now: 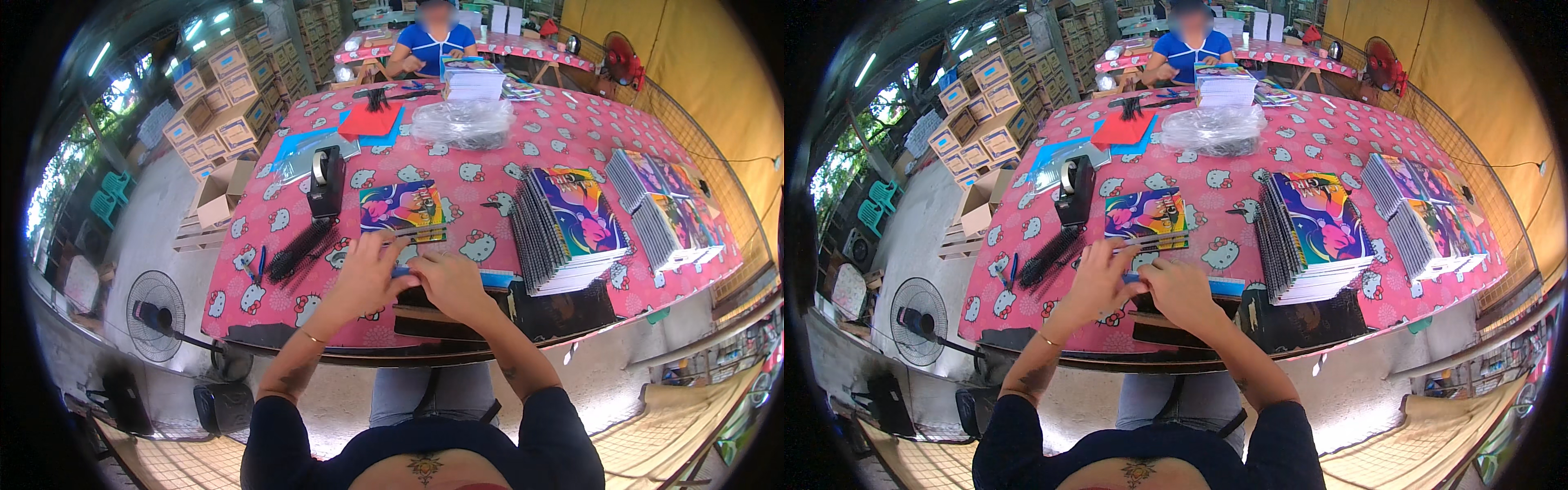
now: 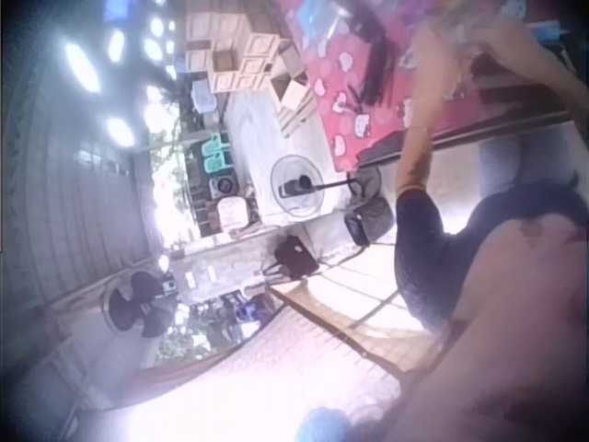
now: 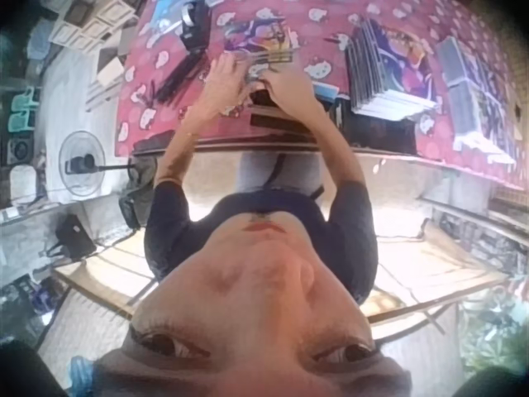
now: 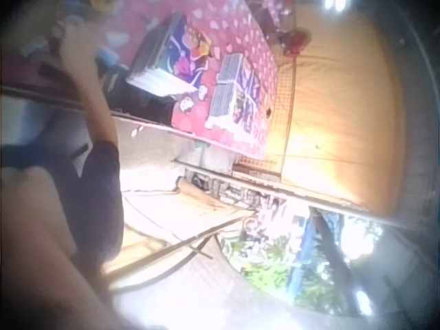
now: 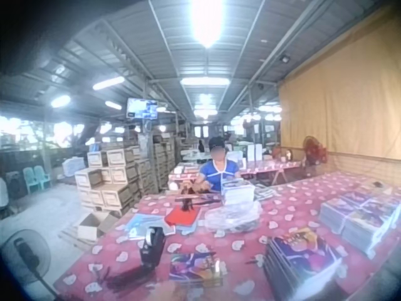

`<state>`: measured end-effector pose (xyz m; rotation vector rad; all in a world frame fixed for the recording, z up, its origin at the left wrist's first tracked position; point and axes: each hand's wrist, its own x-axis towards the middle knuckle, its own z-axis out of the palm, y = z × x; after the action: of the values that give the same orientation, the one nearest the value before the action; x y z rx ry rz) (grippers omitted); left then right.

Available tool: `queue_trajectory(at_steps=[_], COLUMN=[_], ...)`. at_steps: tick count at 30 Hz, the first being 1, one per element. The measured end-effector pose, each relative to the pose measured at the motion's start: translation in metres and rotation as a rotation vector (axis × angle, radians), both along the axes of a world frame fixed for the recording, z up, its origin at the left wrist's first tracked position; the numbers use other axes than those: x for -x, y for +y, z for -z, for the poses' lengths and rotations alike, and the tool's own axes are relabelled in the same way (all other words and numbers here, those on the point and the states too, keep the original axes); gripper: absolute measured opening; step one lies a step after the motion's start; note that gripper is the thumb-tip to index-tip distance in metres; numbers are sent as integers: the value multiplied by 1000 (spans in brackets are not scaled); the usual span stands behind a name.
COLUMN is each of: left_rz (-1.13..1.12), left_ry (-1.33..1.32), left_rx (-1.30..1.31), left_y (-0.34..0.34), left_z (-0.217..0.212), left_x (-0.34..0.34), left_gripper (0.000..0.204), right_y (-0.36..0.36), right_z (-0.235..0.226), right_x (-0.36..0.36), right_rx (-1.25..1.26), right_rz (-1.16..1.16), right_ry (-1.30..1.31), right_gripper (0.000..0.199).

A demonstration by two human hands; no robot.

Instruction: The person picks up blue spiral-bound notebooks from a stack, holds them with both hands while turning them slightly, and then places them onto another stack on the table.

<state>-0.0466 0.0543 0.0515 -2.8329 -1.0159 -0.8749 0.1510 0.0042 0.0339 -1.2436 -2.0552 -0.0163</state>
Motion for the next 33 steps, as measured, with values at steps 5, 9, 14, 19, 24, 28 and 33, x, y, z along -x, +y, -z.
queue_trajectory(at_steps=[5, 9, 14, 19, 24, 28, 33], left_rz=[-345, -255, 112, -197, -295, -269, -390], left_ry=[-41, -96, -151, 136, 162, 213, 211], left_rx=[-232, 3, 75, -267, -231, -128, -298], left_y=[-45, -28, 6, -25, -37, -56, -28], left_z=[66, 48, 22, 38, 94, 74, 29], left_x=[-28, -6, 13, -13, -10, -10, -25], left_gripper=[74, 47, 29, 70, 89, 88, 85], right_y=[-2, 1, -1, 2, 2, -19, -26], right_z=[-4, -3, -6, -4, -6, -16, -9], right_x=[0, 1, -2, -1, -1, -15, -43], right_rx=[56, 65, 10, 32, 24, -69, 82], right_rz=[32, 36, -16, 10, -51, 14, 83], right_ry=[-33, 0, 3, -23, -41, -95, -133], right_gripper=[10, 10, 11, 11, 15, 25, 19])
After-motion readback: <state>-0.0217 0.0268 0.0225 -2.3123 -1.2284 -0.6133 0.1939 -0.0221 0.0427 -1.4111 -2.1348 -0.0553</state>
